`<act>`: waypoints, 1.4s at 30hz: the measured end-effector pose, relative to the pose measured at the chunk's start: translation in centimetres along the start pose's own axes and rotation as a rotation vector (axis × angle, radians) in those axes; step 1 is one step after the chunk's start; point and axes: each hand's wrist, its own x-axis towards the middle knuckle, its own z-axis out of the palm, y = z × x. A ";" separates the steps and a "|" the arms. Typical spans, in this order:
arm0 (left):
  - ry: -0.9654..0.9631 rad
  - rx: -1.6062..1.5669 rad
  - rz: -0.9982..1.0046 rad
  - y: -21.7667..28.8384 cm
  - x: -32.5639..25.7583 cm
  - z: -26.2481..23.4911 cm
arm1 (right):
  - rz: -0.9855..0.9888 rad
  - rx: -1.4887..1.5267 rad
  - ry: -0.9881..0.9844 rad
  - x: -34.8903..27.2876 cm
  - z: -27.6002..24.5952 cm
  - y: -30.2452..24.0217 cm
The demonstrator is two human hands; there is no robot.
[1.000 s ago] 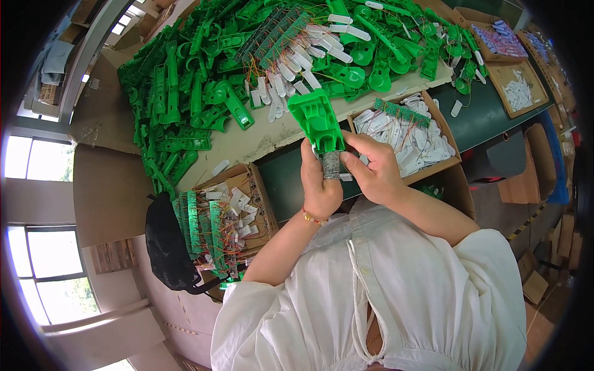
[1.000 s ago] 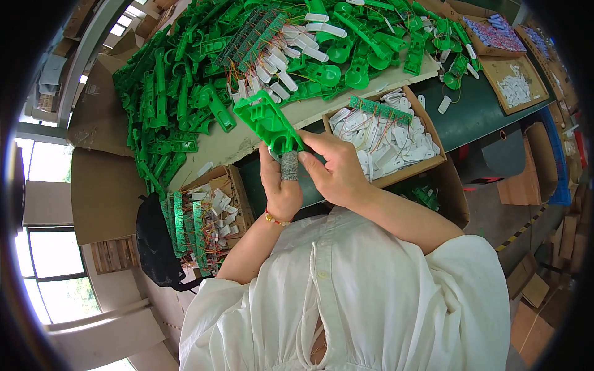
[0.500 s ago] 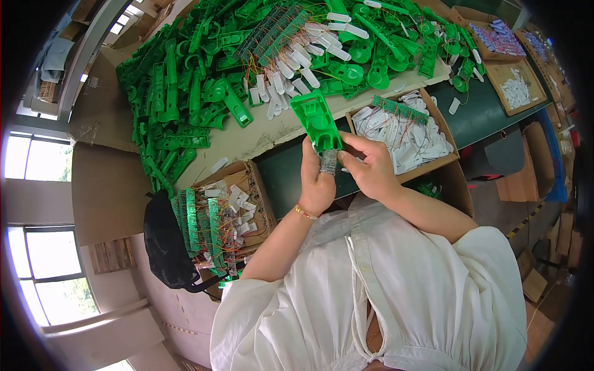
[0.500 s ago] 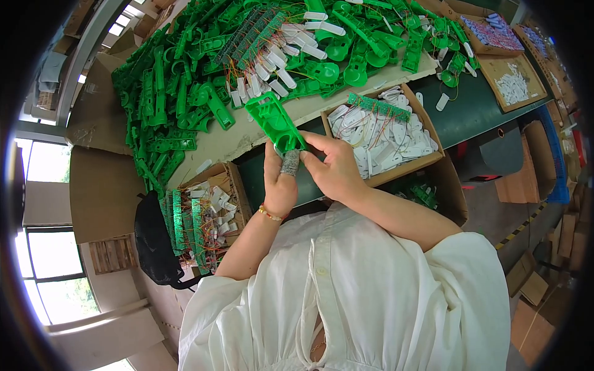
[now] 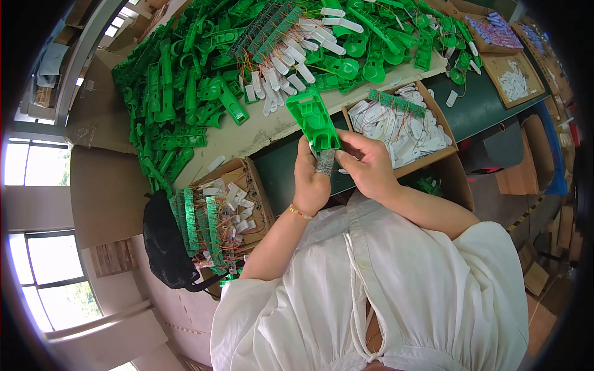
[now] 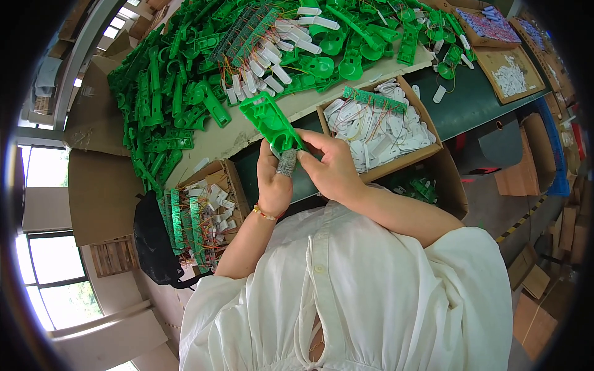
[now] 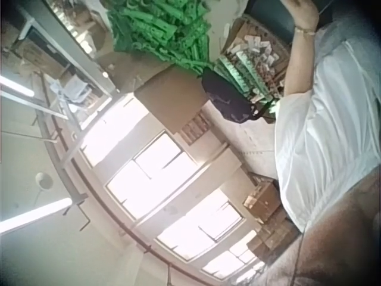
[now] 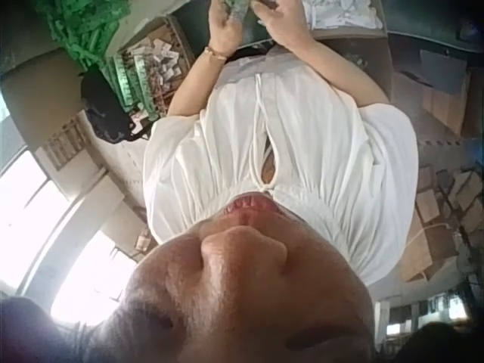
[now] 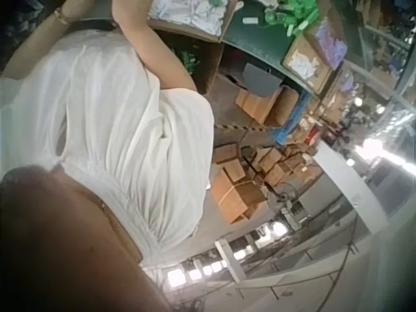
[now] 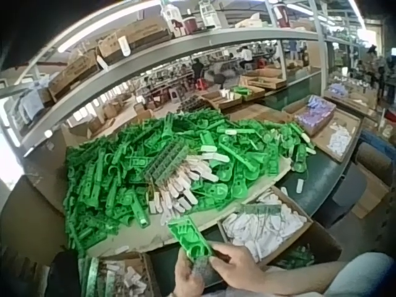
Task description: Assembling internal electronic components into green plastic housings at a factory workstation.
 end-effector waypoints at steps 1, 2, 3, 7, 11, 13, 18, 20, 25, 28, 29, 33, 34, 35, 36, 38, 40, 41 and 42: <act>0.003 -0.033 -0.004 0.0 -0.1 0.1 | 0.000 0.000 0.001 -0.1 0.0 0.1; 0.006 -0.065 -0.009 0.0 -0.1 0.2 | 0.011 0.007 0.006 -0.1 0.0 0.2; 0.005 -0.065 -0.009 0.0 -0.1 0.2 | 0.022 0.014 0.011 -0.2 0.0 0.4; 0.006 -0.026 -0.026 -0.1 -0.2 0.2 | -0.010 0.063 0.033 -0.4 0.0 1.0; 0.033 -0.006 -0.024 -0.2 -0.1 0.4 | 0.005 0.044 0.027 -0.4 0.0 1.1; 0.007 -0.048 -0.060 -0.5 -0.1 -0.2 | 0.012 0.034 0.017 -0.3 -0.3 0.9; -0.069 -0.283 -0.252 0.4 0.1 -1.0 | 0.069 0.045 -0.130 -0.1 -1.6 -0.4; -0.078 -0.265 -0.228 0.9 0.1 -0.7 | 0.074 0.040 -0.149 -0.2 -1.7 -0.6; -0.098 -0.259 -0.095 1.2 -0.8 -0.2 | -0.118 -0.038 -0.080 -1.2 -1.3 -0.1; -0.099 -0.243 -0.026 1.8 -1.0 0.2 | -0.194 -0.161 -0.061 -1.6 -1.3 -1.3; -0.091 -0.222 -0.009 1.7 -1.1 0.2 | -0.190 -0.160 -0.059 -1.8 -1.2 -1.3; -0.093 -0.190 0.008 1.9 -1.6 0.7 | -0.222 -0.130 -0.014 -2.2 -1.0 -1.0; -0.090 -0.165 0.007 1.7 -1.6 0.6 | -0.213 -0.112 -0.006 -2.2 -0.9 -0.9; -0.087 -0.140 0.007 1.6 -1.7 0.6 | -0.212 -0.112 -0.006 -2.2 -1.0 -0.9; -0.086 -0.140 0.006 1.5 -1.6 0.6 | -0.213 -0.106 -0.007 -2.2 -1.0 -0.9; -0.088 -0.143 0.016 1.3 -1.6 0.7 | -0.212 -0.102 -0.004 -2.4 -1.0 -0.8; -0.085 -0.161 0.019 1.2 -1.6 0.7 | -0.155 -0.057 -0.007 -2.4 -1.0 -0.6; -0.082 -0.179 0.023 1.2 -1.6 0.8 | -0.155 -0.057 -0.007 -2.3 -1.0 -0.4; -0.082 -0.178 0.023 1.1 -1.6 0.6 | -0.138 -0.013 -0.015 -2.2 -1.1 -0.3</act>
